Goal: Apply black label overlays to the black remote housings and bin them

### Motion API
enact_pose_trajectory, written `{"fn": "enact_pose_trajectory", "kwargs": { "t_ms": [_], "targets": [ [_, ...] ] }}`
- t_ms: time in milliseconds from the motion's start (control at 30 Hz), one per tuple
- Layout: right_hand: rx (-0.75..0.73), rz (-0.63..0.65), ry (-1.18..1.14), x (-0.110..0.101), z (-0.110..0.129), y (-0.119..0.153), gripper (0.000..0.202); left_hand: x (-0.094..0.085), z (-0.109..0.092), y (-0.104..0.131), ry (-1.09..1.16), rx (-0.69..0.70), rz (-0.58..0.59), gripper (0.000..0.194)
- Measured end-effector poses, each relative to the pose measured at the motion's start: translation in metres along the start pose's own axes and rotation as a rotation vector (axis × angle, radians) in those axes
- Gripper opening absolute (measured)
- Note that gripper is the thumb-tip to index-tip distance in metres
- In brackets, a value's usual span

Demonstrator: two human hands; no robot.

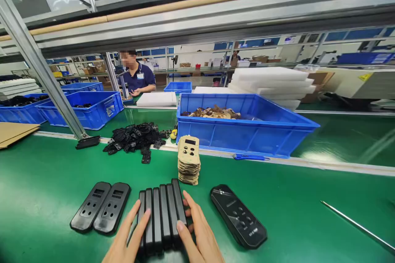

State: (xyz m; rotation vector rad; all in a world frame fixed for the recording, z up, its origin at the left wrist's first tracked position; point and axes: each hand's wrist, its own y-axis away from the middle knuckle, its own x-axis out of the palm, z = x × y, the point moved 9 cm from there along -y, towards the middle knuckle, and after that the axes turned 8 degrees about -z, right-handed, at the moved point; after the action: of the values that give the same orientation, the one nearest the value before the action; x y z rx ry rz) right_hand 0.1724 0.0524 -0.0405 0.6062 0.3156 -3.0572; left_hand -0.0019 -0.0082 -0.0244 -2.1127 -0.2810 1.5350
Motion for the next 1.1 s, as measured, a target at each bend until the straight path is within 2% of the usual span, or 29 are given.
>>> {"fn": "enact_pose_trajectory", "kwargs": {
  "t_ms": [133,267,433,567,833,1100],
  "targets": [
    [0.103,0.063,-0.027,-0.001,-0.005,0.001,0.055,0.008,-0.021,-0.001,-0.007,0.06,0.071,0.096],
    [0.159,0.091,-0.059,-0.003,-0.01,0.001,0.054,0.003,-0.024,-0.006,0.009,0.041,0.113,0.086],
    [0.234,0.107,-0.077,-0.003,-0.019,0.002,0.057,-0.004,-0.018,-0.008,-0.034,0.043,0.061,0.077],
    [0.177,0.116,-0.048,-0.003,-0.012,-0.002,0.057,-0.002,-0.012,-0.008,-0.092,0.049,0.051,0.082],
    [-0.062,0.161,0.362,-0.012,-0.004,-0.007,0.059,0.002,-0.001,-0.006,-0.228,0.063,0.053,0.098],
    [-0.165,0.127,0.448,-0.017,-0.005,-0.008,0.062,0.009,0.004,-0.002,-0.265,0.071,0.015,0.099]
  ]
}}
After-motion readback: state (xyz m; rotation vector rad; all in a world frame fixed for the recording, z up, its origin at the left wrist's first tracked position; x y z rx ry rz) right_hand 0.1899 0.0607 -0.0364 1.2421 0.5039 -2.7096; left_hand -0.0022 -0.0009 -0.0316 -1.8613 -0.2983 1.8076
